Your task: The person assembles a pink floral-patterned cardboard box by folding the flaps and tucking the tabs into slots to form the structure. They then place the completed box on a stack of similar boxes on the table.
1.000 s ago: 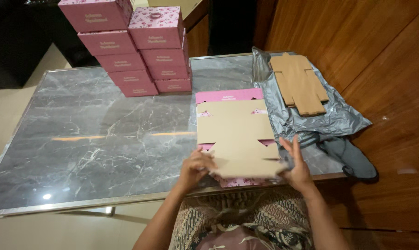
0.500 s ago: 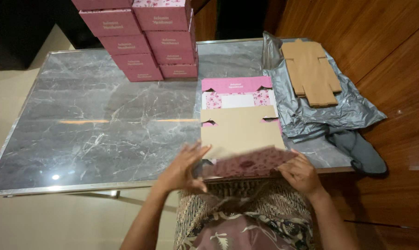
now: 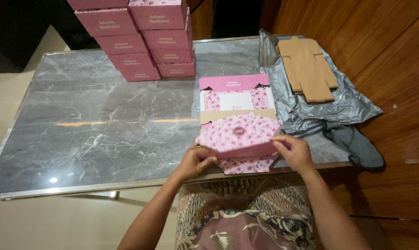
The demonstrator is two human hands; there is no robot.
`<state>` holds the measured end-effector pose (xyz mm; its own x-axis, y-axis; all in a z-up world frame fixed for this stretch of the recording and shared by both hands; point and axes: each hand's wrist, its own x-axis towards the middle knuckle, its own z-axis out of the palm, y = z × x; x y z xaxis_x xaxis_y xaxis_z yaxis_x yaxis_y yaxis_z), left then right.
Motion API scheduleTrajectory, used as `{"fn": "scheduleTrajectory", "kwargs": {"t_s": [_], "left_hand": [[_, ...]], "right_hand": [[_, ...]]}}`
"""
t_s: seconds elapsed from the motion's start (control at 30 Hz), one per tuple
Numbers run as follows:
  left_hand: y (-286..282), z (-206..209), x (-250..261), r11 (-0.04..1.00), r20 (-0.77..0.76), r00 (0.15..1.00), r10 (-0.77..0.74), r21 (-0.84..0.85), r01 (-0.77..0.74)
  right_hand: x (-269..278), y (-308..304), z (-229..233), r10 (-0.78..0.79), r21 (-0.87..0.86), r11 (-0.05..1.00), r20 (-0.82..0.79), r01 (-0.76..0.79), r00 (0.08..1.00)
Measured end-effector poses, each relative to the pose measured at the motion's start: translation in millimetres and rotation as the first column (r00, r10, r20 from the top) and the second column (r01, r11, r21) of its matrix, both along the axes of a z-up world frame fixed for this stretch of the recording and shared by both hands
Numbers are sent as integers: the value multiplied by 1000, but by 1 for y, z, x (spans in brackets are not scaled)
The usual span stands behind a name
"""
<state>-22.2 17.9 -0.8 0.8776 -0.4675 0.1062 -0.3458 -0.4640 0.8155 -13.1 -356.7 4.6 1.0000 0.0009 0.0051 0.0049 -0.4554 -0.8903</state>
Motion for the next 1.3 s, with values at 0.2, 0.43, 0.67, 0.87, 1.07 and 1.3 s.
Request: {"fn": "scheduleTrajectory", "kwargs": {"t_s": [0.2, 0.43, 0.67, 0.87, 1.07, 1.3], "left_hand": [[-10, -13, 7, 974, 80, 978, 195, -129, -184], [-17, -17, 9, 948, -19, 958, 286, -143, -285], [-26, 1, 11, 898, -108, 906, 410, -127, -422], [-27, 1, 1, 856, 480, 728, 490, -107, -506], [-34, -19, -12, 857, 559, 822, -110, 472, -207], [-38, -22, -18, 801, 360, 917, -170, 592, -84]], "right_hand": [[4, 37, 17, -33, -374, 906, 410, 201, 912], [-19, 77, -10, 548, -690, 625, 721, 366, 424], [0, 81, -11, 596, -816, 541, 200, -205, 778], [4, 81, -7, 623, -823, 485, 89, -295, 777], [6, 82, 4, 610, -821, 431, -40, -374, 791], [5, 85, 7, 610, -829, 384, -103, -407, 786]]}}
